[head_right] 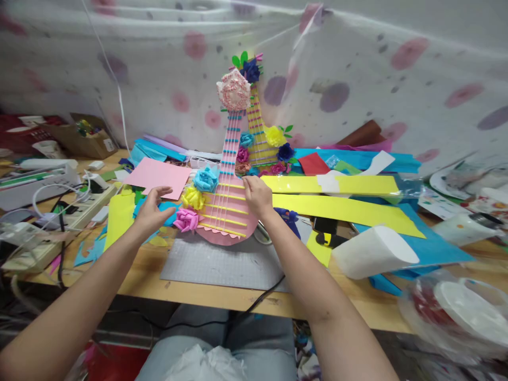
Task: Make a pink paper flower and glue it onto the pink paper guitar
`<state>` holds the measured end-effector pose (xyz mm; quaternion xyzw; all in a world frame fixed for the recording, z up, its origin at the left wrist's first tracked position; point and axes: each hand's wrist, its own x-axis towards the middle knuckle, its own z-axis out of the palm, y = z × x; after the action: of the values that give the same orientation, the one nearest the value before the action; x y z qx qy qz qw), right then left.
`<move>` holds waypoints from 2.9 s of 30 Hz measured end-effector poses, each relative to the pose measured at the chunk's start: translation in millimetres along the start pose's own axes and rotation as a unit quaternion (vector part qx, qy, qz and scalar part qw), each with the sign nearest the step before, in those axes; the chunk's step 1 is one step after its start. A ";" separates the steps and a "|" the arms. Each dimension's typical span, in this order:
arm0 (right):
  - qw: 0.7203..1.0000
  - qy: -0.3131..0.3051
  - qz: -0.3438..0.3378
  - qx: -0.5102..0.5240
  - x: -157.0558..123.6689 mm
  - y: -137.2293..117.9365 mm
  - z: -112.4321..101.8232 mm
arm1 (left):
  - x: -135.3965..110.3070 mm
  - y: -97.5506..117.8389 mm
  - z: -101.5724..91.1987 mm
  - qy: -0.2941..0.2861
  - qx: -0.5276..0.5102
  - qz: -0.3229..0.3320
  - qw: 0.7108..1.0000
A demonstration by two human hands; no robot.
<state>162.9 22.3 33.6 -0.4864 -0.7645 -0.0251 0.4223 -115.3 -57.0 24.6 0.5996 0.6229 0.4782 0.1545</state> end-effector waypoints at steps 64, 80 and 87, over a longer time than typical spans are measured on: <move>0.995 0.081 0.052 -0.024 58.8 54.0 69.2 | 0.4 -58.0 60.9 0.195 0.093 0.036 0.976; 0.995 -0.095 0.024 0.036 -85.9 19.7 11.8 | 3.6 -59.8 66.8 0.174 0.134 0.081 0.972; 0.992 -0.116 0.026 0.049 -89.9 28.9 15.8 | 3.7 -59.6 70.7 0.137 0.197 0.120 0.963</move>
<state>190.4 -20.3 -47.5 -0.4844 -0.7957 0.0799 0.3548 -97.7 -14.1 -55.5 0.6169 0.6437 0.4388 -0.1118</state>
